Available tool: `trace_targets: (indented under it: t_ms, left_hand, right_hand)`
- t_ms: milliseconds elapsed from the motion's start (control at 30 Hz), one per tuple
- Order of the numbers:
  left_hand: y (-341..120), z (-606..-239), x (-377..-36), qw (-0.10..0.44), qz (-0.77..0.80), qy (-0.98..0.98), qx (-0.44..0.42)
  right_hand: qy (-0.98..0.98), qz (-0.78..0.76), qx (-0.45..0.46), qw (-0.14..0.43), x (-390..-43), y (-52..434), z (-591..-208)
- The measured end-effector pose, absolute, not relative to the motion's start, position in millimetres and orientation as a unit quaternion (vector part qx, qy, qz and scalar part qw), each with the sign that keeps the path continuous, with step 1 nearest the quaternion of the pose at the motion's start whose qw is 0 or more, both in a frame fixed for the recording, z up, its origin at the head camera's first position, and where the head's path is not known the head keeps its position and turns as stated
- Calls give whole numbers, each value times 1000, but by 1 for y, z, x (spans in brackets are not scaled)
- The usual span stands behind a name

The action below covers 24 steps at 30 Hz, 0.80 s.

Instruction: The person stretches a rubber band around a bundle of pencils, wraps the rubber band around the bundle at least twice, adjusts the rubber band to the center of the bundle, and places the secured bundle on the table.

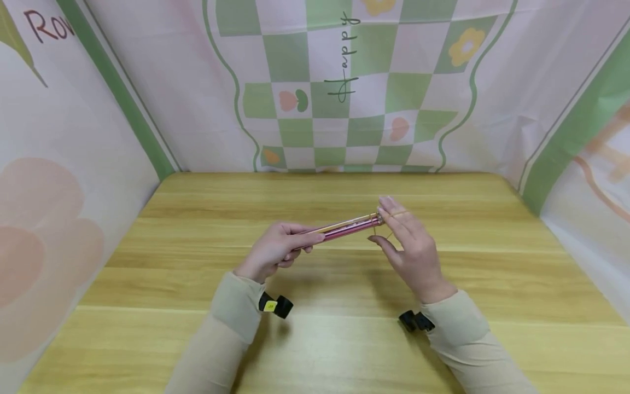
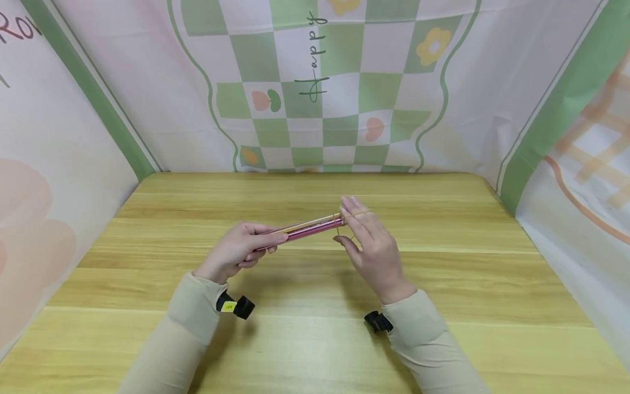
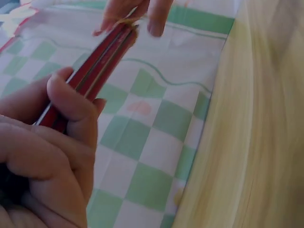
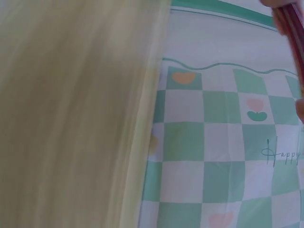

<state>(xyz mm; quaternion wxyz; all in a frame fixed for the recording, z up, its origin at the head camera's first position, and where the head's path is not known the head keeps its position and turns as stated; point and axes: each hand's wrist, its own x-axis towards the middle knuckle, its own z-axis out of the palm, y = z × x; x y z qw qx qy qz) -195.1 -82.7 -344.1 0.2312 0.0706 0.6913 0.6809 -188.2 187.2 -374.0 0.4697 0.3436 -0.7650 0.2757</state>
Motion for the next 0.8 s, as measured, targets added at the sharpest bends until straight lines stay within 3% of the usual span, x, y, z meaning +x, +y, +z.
trace_targets:
  t_ms: [333,633,800]
  left_hand:
    - [-96,-343,-199,274,640,706,132]
    - [-101,-344,-200,296,632,700,151]
    - [-102,-341,-199,296,626,705,156]
  right_hand:
    - [-757,393,378,360,-183,193,-369]
    - [-738,601,287,105,-168,201,-354]
    - [-703,663,254,39,-167,204,-350]
